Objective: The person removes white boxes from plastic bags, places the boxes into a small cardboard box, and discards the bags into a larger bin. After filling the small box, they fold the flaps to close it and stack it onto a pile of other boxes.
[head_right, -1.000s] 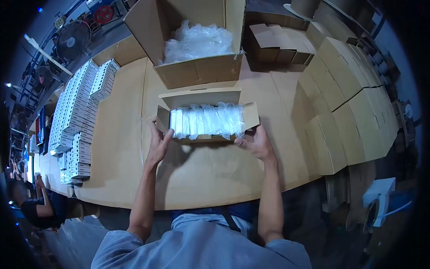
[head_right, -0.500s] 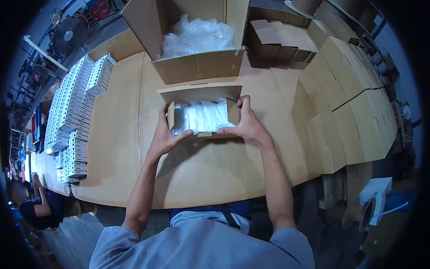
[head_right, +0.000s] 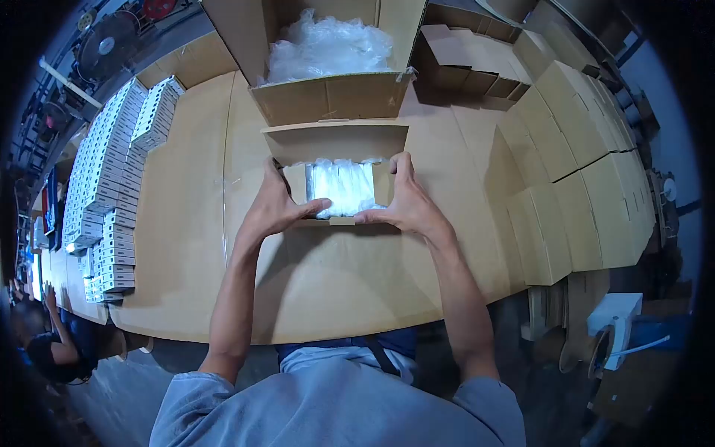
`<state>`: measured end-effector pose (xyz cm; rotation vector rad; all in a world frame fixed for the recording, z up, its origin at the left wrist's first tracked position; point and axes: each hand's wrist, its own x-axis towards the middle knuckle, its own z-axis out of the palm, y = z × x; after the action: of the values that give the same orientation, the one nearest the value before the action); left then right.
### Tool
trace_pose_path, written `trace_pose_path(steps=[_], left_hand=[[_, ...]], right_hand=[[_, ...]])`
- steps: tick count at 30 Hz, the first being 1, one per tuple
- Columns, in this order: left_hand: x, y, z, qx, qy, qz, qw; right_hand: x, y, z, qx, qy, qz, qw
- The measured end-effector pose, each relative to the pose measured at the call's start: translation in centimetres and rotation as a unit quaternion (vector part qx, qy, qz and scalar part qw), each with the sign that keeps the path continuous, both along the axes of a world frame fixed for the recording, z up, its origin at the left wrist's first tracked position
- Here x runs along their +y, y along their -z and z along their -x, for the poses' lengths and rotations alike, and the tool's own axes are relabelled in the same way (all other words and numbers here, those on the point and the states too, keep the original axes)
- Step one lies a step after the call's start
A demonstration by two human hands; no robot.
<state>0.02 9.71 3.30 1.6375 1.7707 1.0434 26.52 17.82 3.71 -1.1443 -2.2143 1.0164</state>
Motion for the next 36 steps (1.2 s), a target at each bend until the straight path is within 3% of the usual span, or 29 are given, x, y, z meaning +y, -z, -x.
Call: trace_pose_path(steps=[16, 24, 27, 29, 31, 33, 36], left_hand=[[-0.1, 0.2, -0.3, -0.011, -0.038, -0.008, 0.999], [-0.2, 1.0, -0.8, -0.014, -0.058, -0.036, 0.998], [-0.7, 1.3, -1.2, -0.087, -0.071, -0.062, 0.992], [-0.9, 1.7, -1.4, -0.15, -0.039, -0.142, 0.978], [-0.9, 3.0, -1.3, -0.234, 0.009, -0.219, 0.947], [-1.4, 3.7, -0.9, -0.372, 0.014, -0.216, 0.903], [-2.5, 4.6, -0.5, -0.245, 0.027, -0.259, 0.934]], right_hand=[[-0.2, 0.1, 0.4, -0.04, 0.016, -0.034, 0.998], [-1.7, -0.1, 2.6, -0.073, 0.107, -0.073, 0.989], [-2.1, -0.4, 3.3, -0.084, 0.153, -0.054, 0.983], [-2.2, -0.3, 3.5, -0.086, 0.186, -0.031, 0.978], [-2.2, 0.1, 3.3, -0.115, 0.197, -0.012, 0.974], [-2.3, 0.7, 3.5, -0.113, 0.199, -0.036, 0.973], [-3.4, 2.4, 3.0, -0.077, 0.226, -0.121, 0.964]])
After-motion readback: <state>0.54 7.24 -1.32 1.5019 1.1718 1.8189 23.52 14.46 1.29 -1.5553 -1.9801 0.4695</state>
